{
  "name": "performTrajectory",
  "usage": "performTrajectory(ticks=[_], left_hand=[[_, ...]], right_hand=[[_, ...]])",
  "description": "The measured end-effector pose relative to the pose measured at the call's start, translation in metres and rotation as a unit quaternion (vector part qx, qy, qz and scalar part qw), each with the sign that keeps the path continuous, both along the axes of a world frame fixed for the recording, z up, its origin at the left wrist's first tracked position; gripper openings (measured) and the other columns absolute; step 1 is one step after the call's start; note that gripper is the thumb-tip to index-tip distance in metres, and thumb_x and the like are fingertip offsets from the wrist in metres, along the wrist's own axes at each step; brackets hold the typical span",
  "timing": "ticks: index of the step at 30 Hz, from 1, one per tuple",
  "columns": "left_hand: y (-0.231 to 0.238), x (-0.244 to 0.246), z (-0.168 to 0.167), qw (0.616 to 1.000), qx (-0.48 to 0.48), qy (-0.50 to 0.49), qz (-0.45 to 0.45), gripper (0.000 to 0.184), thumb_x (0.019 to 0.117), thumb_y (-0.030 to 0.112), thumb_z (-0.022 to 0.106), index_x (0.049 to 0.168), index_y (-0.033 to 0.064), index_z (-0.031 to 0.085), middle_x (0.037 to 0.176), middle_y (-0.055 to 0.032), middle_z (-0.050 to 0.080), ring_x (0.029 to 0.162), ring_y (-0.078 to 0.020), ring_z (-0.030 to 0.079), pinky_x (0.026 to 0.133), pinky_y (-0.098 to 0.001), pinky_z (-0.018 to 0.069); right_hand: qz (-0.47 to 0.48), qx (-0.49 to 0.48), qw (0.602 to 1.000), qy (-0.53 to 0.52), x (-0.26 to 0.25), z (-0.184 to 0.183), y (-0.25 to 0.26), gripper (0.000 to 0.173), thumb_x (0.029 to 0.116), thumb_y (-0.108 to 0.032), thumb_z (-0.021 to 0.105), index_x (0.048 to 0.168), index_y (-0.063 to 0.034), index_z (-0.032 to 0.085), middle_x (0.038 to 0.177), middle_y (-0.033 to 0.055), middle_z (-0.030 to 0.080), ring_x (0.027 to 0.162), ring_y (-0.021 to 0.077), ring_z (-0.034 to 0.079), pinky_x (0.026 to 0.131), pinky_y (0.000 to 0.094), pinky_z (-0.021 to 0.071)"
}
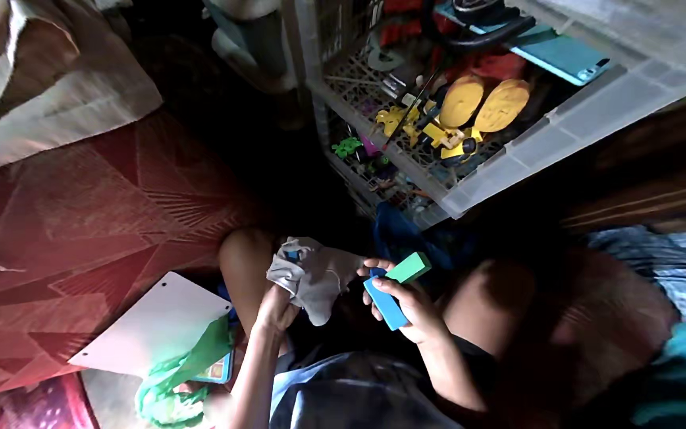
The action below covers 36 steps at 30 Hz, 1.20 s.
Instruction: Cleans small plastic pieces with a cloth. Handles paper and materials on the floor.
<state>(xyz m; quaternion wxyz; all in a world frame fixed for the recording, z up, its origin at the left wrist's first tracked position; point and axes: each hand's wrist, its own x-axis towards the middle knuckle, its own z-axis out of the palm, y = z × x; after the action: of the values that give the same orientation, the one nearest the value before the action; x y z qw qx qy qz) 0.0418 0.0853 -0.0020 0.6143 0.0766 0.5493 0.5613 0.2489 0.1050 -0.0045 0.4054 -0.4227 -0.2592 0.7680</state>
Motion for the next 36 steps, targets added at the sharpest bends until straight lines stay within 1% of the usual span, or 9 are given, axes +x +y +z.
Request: performTrajectory(ticks=[10,14,18,20,24,28,32,34,36], left_hand=[[-0.005,0.014,0.016,0.969,0.049,0.225,-0.083,0.022,0.1064,0.010,0.033,0.105,0.0122,0.055,0.083,0.0132,0.063,0.079,0.0063,0.063,0.075,-0.0151,0.0554],[0.003,0.028,0.016,0.983,0.124,0.088,-0.097,0.034,0.1073,0.014,0.032,0.096,0.0200,0.063,0.083,0.0097,0.073,0.077,0.0019,0.069,0.069,-0.0186,0.0595],[0.003,0.027,0.009,0.969,0.181,-0.075,-0.149,0.007,0.0910,0.025,0.071,0.096,0.0205,0.072,0.087,0.0028,0.076,0.081,-0.0045,0.073,0.075,-0.0238,0.0620],[0.003,0.036,0.014,0.976,0.156,-0.063,-0.141,0.017,0.0983,0.014,0.053,0.092,0.0199,0.068,0.082,0.0042,0.074,0.075,-0.0023,0.071,0.071,-0.0210,0.0607],[0.009,0.051,0.021,0.990,0.098,0.013,-0.096,0.045,0.1103,0.020,0.018,0.097,0.0163,0.060,0.081,0.0068,0.071,0.078,-0.0006,0.069,0.073,-0.0207,0.0602],[0.015,0.054,0.018,0.996,0.067,0.057,-0.014,0.049,0.1120,0.024,0.012,0.097,0.0142,0.058,0.074,0.0061,0.068,0.071,-0.0013,0.067,0.066,-0.0205,0.0588],[0.015,0.046,0.018,0.995,0.072,0.065,0.009,0.042,0.1099,0.017,0.013,0.105,0.0130,0.054,0.080,0.0062,0.067,0.075,-0.0023,0.067,0.068,-0.0217,0.0585],[0.013,0.042,0.021,0.998,0.064,0.020,-0.013,0.042,0.1099,0.018,0.014,0.104,0.0133,0.055,0.081,0.0048,0.069,0.075,-0.0037,0.068,0.068,-0.0224,0.0591],[0.011,0.040,0.023,0.996,0.042,-0.064,-0.049,0.047,0.1117,0.025,0.014,0.102,0.0121,0.058,0.081,-0.0003,0.070,0.072,-0.0083,0.070,0.064,-0.0249,0.0605]], right_hand=[[-0.179,0.068,0.981,-0.016,0.133,-0.012,-0.041,0.020,0.0896,-0.014,0.060,0.108,-0.0165,0.067,0.100,-0.0023,0.073,0.055,0.0030,0.062,0.044,0.0171,0.0501],[-0.215,0.061,0.972,0.066,0.135,-0.015,-0.048,0.020,0.0909,-0.015,0.063,0.110,-0.0157,0.069,0.106,0.0032,0.073,0.061,0.0068,0.066,0.047,0.0183,0.0529],[-0.222,0.043,0.969,0.101,0.121,-0.022,-0.047,0.022,0.0890,-0.013,0.067,0.111,-0.0145,0.068,0.105,0.0049,0.074,0.062,0.0073,0.067,0.048,0.0189,0.0538],[-0.186,0.045,0.977,0.092,0.105,-0.021,-0.042,0.020,0.0895,-0.014,0.067,0.109,-0.0161,0.070,0.101,0.0022,0.074,0.059,0.0054,0.065,0.048,0.0182,0.0529],[-0.074,0.049,0.996,0.032,0.057,-0.003,-0.033,0.017,0.0904,-0.014,0.063,0.106,-0.0158,0.071,0.087,-0.0055,0.072,0.053,0.0016,0.060,0.046,0.0173,0.0516],[0.010,0.103,0.994,-0.025,0.003,0.010,-0.033,0.022,0.0916,-0.005,0.058,0.111,-0.0038,0.067,0.084,-0.0081,0.067,0.058,-0.0017,0.059,0.051,0.0161,0.0516],[-0.006,0.231,0.969,-0.089,-0.036,0.006,-0.035,0.023,0.0876,-0.002,0.065,0.109,0.0054,0.070,0.100,0.0009,0.069,0.079,-0.0045,0.062,0.071,0.0132,0.0540],[-0.028,0.258,0.960,-0.107,-0.042,0.003,-0.035,0.023,0.0873,-0.003,0.067,0.109,0.0066,0.070,0.104,0.0037,0.071,0.088,-0.0028,0.065,0.080,0.0149,0.0556],[-0.069,0.249,0.957,-0.129,-0.044,0.000,-0.034,0.020,0.0885,-0.003,0.065,0.106,0.0060,0.069,0.099,0.0009,0.071,0.082,-0.0042,0.064,0.076,0.0144,0.0551]])
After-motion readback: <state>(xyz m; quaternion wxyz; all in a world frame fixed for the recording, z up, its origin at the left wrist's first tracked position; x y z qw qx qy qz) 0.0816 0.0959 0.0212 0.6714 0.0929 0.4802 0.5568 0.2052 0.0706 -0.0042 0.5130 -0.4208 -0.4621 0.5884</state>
